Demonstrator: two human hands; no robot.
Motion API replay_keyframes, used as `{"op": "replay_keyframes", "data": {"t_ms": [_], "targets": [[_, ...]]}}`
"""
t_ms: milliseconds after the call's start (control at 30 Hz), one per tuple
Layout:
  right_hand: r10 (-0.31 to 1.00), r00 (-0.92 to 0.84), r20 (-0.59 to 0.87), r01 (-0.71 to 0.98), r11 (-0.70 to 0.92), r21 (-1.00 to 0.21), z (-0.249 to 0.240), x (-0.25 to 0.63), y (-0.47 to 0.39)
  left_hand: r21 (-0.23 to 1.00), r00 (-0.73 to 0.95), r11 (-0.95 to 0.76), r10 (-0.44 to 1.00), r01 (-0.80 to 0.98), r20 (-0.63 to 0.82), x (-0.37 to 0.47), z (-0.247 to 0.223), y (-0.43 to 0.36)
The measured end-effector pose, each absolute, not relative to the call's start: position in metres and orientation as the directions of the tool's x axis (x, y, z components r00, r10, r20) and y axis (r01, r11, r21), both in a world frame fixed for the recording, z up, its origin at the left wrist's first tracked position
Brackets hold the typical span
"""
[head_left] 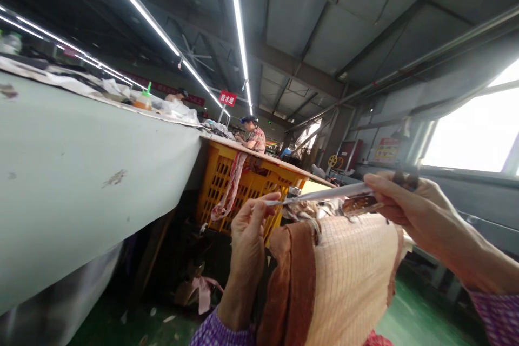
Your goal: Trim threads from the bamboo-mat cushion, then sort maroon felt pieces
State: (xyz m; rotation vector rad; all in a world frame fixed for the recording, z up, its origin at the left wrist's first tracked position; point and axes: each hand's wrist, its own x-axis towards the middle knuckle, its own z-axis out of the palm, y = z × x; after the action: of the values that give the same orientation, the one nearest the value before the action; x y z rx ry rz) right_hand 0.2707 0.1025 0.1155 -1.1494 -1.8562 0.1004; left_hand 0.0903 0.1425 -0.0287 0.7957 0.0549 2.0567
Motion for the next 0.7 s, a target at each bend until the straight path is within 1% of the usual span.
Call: {"op": "replay_keyframes", "data": {"t_ms": [33,100,133,200,267,400,500,600,667,700], "targets": [[0.763,-0.130,0.633,0.590,0.572,-0.569,0.117,0.268,0.104,0.299,-0.360,-0.560,0.775,-0.773,0.520,0.090,-0.029,0.143],[0.805,-0.134,0.578,0.379,0.580,-0.720,0.122,0.262,0.106,0.267,-0.298,-0.496,0.787,-0.826,0.540,0.089,-0.031,0.145],[0.802,-0.150,0.578,0.324,0.592,-0.738,0.125,0.259,0.107,0.259,-0.267,-0.467,0.790,-0.845,0.552,0.089,-0.033,0.146],[0.784,-0.202,0.587,0.277,0.621,-0.734,0.131,0.252,0.108,0.259,-0.223,-0.434,0.787,-0.863,0.575,0.088,-0.035,0.147],[0.760,-0.248,0.601,0.300,0.650,-0.698,0.136,0.243,0.110,0.262,-0.209,-0.433,0.777,-0.862,0.594,0.088,-0.037,0.148],[0.686,-0.329,0.649,0.368,0.726,-0.581,0.143,0.215,0.119,0.255,-0.201,-0.436,0.760,-0.863,0.618,0.087,-0.037,0.146],[0.631,-0.427,0.648,0.396,0.775,-0.493,0.144,0.186,0.136,0.255,-0.207,-0.442,0.758,-0.860,0.618,0.086,-0.036,0.143],[0.621,-0.524,0.583,0.461,0.782,-0.420,0.137,0.161,0.161,0.254,-0.216,-0.457,0.750,-0.852,0.626,0.085,-0.036,0.142],[0.655,-0.570,0.495,0.547,0.753,-0.366,0.130,0.151,0.180,0.263,-0.216,-0.472,0.740,-0.841,0.636,0.084,-0.036,0.142],[0.687,-0.577,0.442,0.615,0.722,-0.318,0.127,0.149,0.188,0.270,-0.216,-0.480,0.736,-0.835,0.642,0.084,-0.037,0.143]]}}
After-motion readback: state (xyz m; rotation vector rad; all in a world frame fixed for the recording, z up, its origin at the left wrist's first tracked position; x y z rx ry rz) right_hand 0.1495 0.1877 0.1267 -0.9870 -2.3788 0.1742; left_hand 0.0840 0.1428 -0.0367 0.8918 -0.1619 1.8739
